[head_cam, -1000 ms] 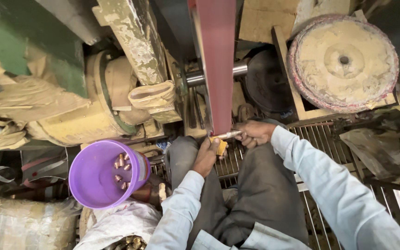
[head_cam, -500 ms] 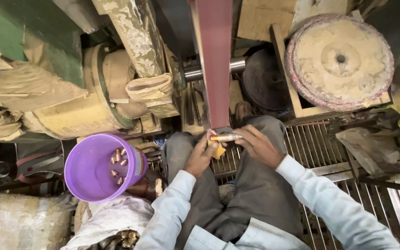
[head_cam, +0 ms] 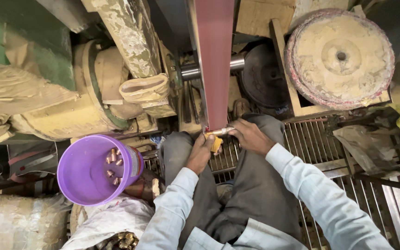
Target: The person sits on a metal grate floor and repeatedly presses small brass-colored metal parts against a vertical belt sander. They pick parts from a white sack, grind them, and place them into a purple bucket. The person occasionally inspects the parts by hand between grinding cycles.
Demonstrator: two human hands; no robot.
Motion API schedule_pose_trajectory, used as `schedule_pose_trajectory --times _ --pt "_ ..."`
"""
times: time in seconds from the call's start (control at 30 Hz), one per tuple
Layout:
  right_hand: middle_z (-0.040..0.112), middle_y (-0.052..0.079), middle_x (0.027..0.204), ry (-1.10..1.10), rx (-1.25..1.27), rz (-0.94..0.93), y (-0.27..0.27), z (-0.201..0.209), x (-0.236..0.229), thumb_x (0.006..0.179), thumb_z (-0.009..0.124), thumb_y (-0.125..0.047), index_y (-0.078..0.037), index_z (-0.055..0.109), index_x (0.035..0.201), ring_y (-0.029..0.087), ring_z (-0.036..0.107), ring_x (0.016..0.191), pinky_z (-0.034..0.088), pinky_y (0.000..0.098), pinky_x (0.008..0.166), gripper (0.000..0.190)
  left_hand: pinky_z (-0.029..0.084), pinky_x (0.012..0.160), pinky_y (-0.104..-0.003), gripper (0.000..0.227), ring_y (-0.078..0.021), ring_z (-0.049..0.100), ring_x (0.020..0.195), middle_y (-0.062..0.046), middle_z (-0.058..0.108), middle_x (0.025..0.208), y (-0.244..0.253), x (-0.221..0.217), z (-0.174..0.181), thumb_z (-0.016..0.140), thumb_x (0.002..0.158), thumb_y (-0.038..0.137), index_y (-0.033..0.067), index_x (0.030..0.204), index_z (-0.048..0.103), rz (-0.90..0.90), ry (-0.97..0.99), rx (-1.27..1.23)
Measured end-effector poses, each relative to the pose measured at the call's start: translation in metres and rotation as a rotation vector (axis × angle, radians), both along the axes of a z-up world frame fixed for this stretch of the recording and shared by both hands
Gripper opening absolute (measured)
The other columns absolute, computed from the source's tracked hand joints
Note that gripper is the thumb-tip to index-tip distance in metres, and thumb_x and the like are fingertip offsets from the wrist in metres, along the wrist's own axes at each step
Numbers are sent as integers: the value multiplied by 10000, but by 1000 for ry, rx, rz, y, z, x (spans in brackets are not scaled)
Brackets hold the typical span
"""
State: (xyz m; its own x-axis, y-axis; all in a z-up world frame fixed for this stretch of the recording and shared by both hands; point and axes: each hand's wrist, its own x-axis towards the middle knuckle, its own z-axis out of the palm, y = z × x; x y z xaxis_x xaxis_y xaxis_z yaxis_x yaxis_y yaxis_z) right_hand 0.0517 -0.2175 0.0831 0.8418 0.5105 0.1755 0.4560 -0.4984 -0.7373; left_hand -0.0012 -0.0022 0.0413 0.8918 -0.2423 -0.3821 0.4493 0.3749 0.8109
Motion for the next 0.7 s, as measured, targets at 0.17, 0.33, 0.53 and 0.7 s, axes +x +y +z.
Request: schedule_pose_trajectory --times 0.17,0.33,0.53,0.7 --pt "694 179 942 97 -19 22 -7 -21 11 1022 615 -206 -12 664 1058 376 670 870 535 441 747 204 492 613 -293 284 -144 596 699 -82 648 920 -1 1 0 438 1098 224 8 1230 565 5 28 38" --pt "547 11 631 770 120 58 -13 -25 34 1047 579 -338 -23 697 947 146 510 545 427 308 528 351 495 618 -289 289 -138 605 708 -85 657 937 -2 1 16 441 1103 237 14 1239 566 -12 20 43" --pt "389 -68 552 1217 219 32 -16 26 -5 1037 504 -458 -62 623 901 67 328 433 281 248 400 435 490 624 -267 355 -121 622 740 -67 679 975 23 -24 72 499 1053 292 78 1334 545 -89 -20 7" --pt "417 -39 599 1301 503 77 0 68 -95 1057 498 -426 -21 596 948 81 386 468 310 253 413 431 508 920 -262 372 -88 604 1060 -37 643 1167 42 -69 112 576 1064 277 23 1335 584 -81 -293 81"
